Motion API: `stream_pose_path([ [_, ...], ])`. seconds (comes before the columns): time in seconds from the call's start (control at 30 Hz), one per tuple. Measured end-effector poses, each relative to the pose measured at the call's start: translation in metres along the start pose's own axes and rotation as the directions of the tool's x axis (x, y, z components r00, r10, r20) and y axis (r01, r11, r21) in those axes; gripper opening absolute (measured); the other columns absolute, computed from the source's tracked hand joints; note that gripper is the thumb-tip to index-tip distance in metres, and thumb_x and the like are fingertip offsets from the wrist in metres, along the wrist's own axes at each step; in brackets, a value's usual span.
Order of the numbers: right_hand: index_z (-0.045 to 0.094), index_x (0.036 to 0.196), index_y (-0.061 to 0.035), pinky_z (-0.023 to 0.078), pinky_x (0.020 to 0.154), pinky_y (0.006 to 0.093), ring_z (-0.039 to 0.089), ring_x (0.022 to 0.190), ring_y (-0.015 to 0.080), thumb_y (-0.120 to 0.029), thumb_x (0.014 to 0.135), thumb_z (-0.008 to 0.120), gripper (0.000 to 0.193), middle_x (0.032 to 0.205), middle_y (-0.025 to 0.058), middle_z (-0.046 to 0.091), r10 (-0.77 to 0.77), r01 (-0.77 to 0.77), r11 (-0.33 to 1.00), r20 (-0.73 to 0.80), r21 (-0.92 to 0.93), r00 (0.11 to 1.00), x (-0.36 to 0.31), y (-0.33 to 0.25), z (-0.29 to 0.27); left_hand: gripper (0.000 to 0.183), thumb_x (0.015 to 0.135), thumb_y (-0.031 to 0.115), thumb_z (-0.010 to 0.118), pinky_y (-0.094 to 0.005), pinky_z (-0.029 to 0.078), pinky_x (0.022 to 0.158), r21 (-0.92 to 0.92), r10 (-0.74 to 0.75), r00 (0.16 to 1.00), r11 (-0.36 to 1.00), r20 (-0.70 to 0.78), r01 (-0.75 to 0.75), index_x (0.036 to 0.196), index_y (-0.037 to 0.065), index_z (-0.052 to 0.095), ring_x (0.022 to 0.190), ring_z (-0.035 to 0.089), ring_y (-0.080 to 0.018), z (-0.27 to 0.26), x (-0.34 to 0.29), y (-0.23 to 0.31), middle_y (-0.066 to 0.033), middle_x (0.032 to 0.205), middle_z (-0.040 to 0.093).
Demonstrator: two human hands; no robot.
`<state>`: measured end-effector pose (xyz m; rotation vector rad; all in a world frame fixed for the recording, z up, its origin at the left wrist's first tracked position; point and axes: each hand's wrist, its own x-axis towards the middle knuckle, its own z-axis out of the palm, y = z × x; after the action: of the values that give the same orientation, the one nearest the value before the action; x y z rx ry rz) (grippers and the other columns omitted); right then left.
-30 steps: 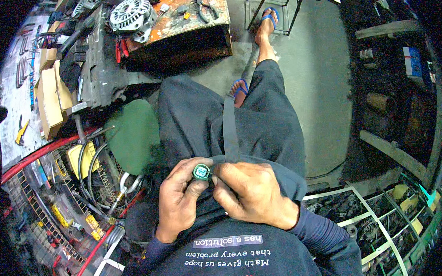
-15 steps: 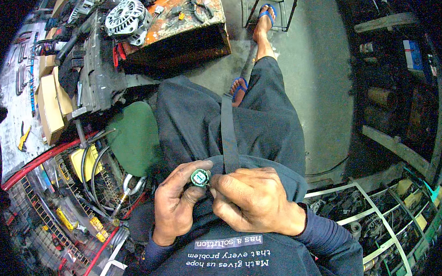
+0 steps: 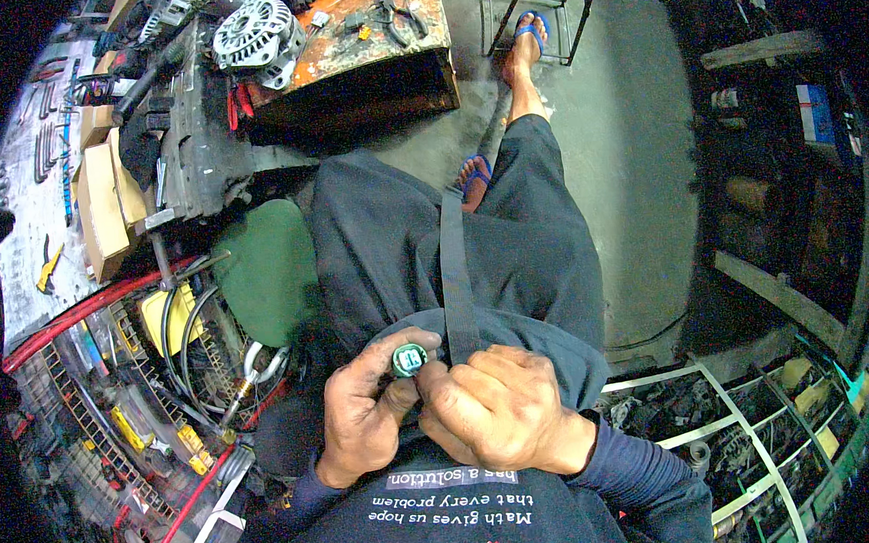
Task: The person retrieves a small green electrical connector and a spray can, then sits at a workbench. They use a thin metal tool and pliers to adjust and manipulate the connector's internal contacts.
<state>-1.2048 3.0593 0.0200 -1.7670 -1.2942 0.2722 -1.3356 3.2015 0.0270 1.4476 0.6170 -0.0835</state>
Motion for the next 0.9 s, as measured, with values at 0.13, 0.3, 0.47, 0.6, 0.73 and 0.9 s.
stream_pose_path([
  [0.13,0.067,0.095,0.0048,0.041,0.046,0.0345,0.054,0.047,0.0205,-0.004,0.067,0.076,0.031,0.063,0.0065,0.058,0.051,-0.051,0.999,-0.016,0.02,0.999,0.0,0.003,0.002,0.055,0.098,0.036,0.071,-0.0301,0.049,0.099,-0.084,-0.056,0.998,0.995,0.029,0.059,0.132,-0.005,0.063,0.111,0.064,-0.0159,0.0,-0.002,0.003,-0.0118,0.123,0.07],
  [0.3,0.067,0.093,0.0033,0.042,0.045,0.0358,0.054,0.044,0.0217,0.0,0.071,0.072,0.022,0.06,0.006,0.058,0.16,-0.153,0.965,-0.015,0.212,0.987,0.007,-0.002,-0.013,0.055,0.097,0.032,0.072,-0.0284,0.05,0.099,-0.275,-0.08,0.996,0.958,0.039,0.088,0.137,-0.004,0.061,0.11,0.065,-0.0146,0.002,0.0,0.001,-0.0088,0.119,0.071],
  [0.47,0.069,0.096,0.0029,0.046,0.048,0.0344,0.059,0.049,0.0219,-0.003,0.072,0.076,0.026,0.064,0.0069,0.06,0.188,-0.186,0.954,0.011,0.234,0.982,0.009,-0.004,-0.025,0.061,0.09,0.026,0.08,-0.0261,0.052,0.096,-0.476,-0.109,0.988,0.867,0.111,0.149,0.141,-0.001,0.058,0.106,0.066,-0.011,-0.006,0.002,-0.002,-0.0069,0.116,0.071],
  [0.6,0.068,0.09,0.003,0.041,0.044,0.0353,0.053,0.044,0.0204,0.002,0.074,0.072,0.016,0.059,0.0073,0.057,0.176,-0.163,0.96,-0.039,0.228,0.984,0.012,-0.009,-0.017,0.07,0.085,0.028,0.084,-0.0249,0.053,0.093,-0.567,-0.134,0.983,0.804,0.122,0.18,0.142,-0.001,0.056,0.103,0.067,-0.0106,-0.007,0.005,0.0,-0.0069,0.115,0.072],
  [0.73,0.069,0.094,0.0031,0.041,0.045,0.0352,0.053,0.046,0.0209,-0.001,0.072,0.074,0.023,0.061,0.0065,0.056,0.16,-0.149,0.973,-0.051,0.179,0.986,0.013,-0.008,-0.014,0.073,0.083,0.029,0.085,-0.0248,0.053,0.093,-0.613,-0.154,0.982,0.767,0.108,0.188,0.141,-0.003,0.056,0.102,0.069,-0.0123,-0.004,0.005,-0.003,-0.0075,0.116,0.072],
  [0.9,0.069,0.099,0.0014,0.042,0.047,0.0355,0.055,0.05,0.0218,-0.01,0.069,0.079,0.034,0.062,0.0048,0.051,0.147,-0.145,0.985,-0.016,0.097,0.989,0.01,-0.007,-0.013,0.075,0.083,0.032,0.084,-0.0248,0.053,0.094,-0.631,-0.157,0.98,0.749,0.126,0.201,0.141,-0.004,0.055,0.101,0.069,-0.0131,-0.004,0.007,-0.004,-0.0083,0.116,0.072],
])
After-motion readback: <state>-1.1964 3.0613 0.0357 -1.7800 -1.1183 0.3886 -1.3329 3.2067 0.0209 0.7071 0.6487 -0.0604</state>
